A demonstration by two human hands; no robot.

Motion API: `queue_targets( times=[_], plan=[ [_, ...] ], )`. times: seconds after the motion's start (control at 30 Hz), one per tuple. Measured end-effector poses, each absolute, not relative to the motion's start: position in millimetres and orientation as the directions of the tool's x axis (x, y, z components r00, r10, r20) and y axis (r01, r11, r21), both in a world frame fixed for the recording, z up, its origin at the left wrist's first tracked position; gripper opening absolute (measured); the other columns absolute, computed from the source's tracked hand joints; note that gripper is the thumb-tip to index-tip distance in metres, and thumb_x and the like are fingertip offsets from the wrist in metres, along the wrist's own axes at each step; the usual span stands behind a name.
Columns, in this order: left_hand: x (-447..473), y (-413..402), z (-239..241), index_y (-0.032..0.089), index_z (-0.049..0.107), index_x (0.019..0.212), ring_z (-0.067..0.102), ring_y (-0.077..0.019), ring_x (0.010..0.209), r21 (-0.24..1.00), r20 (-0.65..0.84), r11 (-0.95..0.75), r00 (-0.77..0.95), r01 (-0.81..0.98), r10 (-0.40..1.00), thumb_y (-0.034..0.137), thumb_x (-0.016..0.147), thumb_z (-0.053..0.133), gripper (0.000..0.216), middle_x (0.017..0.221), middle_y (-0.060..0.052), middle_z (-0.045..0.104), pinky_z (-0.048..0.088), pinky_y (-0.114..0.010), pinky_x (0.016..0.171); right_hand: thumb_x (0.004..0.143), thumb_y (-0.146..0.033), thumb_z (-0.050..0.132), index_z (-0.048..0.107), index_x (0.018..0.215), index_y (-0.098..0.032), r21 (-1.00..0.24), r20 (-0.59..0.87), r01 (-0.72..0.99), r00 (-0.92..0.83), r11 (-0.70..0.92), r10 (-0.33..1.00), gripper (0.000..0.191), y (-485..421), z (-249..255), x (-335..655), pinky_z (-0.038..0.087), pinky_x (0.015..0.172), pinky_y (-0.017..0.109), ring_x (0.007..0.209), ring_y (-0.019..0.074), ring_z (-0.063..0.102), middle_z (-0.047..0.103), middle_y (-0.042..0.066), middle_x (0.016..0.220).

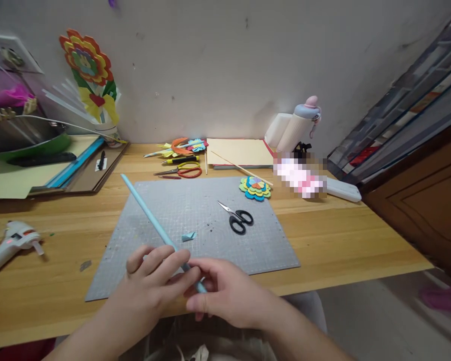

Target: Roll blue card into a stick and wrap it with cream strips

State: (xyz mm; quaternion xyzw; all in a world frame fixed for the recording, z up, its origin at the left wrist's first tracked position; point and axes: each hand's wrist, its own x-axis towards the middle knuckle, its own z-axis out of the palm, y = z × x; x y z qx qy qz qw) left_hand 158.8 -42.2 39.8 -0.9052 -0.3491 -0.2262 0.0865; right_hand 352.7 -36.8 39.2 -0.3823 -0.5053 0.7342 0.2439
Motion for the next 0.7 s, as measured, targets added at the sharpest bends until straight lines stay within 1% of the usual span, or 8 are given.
queue_targets(
  times=[0.07,0.13,0.2,0.27,0.33,0.47,0.6,0.7],
  plan=[
    [165,-34,41,0.033,0.064,0.102,0.05,-0.019,0.097,0.048,0.506,-0.739,0.621,0.672,0.598,0.037,0.086,0.057,0.018,0.104,0.0,0.065,0.027,-0.035,0.087,0.078,-0.039,0.067,0.06,0.111,-0.022,-0.88,-0.347,-0.093,-0.544,-0.466,0.764,0.038,-48,28,348,0.042,0.053,0.024,0.052,0.0096,0.05,0.06,-0.001,0.072],
    [169,-23,40,0.031,0.061,0.108,0.052,-0.0195,0.097,0.162,0.525,-0.633,0.477,0.757,0.705,0.03,0.088,0.053,0.021,0.104,-0.003,0.063,0.029,-0.035,0.085,0.083,-0.041,0.063,0.058,0.112,-0.021,-0.843,-0.367,-0.189,-0.484,-0.504,0.795,0.035,-52,15,353,0.038,0.049,0.021,0.046,0.0079,0.05,0.06,-0.001,0.067],
    [171,-11,35,0.025,0.059,0.108,0.053,-0.0206,0.096,0.298,0.439,-0.423,0.271,0.856,0.857,0.023,0.089,0.05,0.021,0.103,-0.006,0.062,0.031,-0.037,0.083,0.086,-0.042,0.06,0.056,0.112,-0.02,-0.804,-0.372,-0.293,-0.431,-0.517,0.822,0.034,-53,5,361,0.036,0.048,0.02,0.046,0.0073,0.05,0.061,-0.001,0.07],
    [171,1,29,0.02,0.058,0.103,0.053,-0.0234,0.097,0.345,0.296,-0.276,0.176,0.897,0.939,0.023,0.086,0.053,0.018,0.102,-0.007,0.061,0.033,-0.04,0.082,0.087,-0.043,0.058,0.055,0.112,-0.02,-0.784,-0.362,-0.381,-0.36,-0.49,0.86,0.034,-52,1,369,0.036,0.048,0.019,0.047,0.0073,0.05,0.059,-0.001,0.07],
    [171,10,23,0.019,0.059,0.098,0.055,-0.0251,0.095,0.328,0.184,-0.275,0.224,0.904,0.957,0.023,0.083,0.057,0.016,0.1,-0.006,0.062,0.035,-0.041,0.081,0.088,-0.043,0.057,0.054,0.111,-0.019,-0.794,-0.341,-0.425,-0.28,-0.434,0.897,0.034,-51,1,374,0.035,0.048,0.019,0.048,0.0074,0.049,0.058,-0.002,0.068],
    [171,13,13,0.019,0.061,0.086,0.059,-0.0218,0.087,0.315,0.1,-0.324,0.308,0.892,0.946,0.022,0.082,0.058,0.006,0.089,-0.003,0.065,0.038,-0.037,0.078,0.087,-0.043,0.058,0.055,0.11,-0.018,-0.828,-0.316,-0.428,-0.177,-0.362,0.932,0.033,-52,-1,375,0.033,0.048,0.019,0.049,0.0072,0.047,0.057,-0.002,0.067],
    [156,12,18,0.019,0.062,0.082,0.061,-0.0198,0.082,0.27,0.077,-0.308,0.298,0.912,0.951,0.024,0.083,0.055,0.009,0.084,-0.003,0.068,0.039,-0.034,0.075,0.089,-0.043,0.056,0.053,0.118,-0.019,-0.843,-0.303,-0.418,-0.149,-0.338,0.941,0.038,-56,-7,377,0.034,0.051,0.021,0.052,0.0081,0.048,0.059,0.0,0.072],
    [122,23,31,0.02,0.063,0.077,0.061,-0.0191,0.076,0.194,0.101,-0.225,0.209,0.955,0.973,0.031,0.085,0.051,0.018,0.079,-0.003,0.068,0.038,-0.032,0.07,0.09,-0.044,0.054,0.039,0.133,-0.026,-0.857,-0.271,-0.408,-0.163,-0.315,0.949,0.05,-60,-9,382,0.037,0.054,0.022,0.052,0.009,0.049,0.06,0.0,0.075]
  ],
)
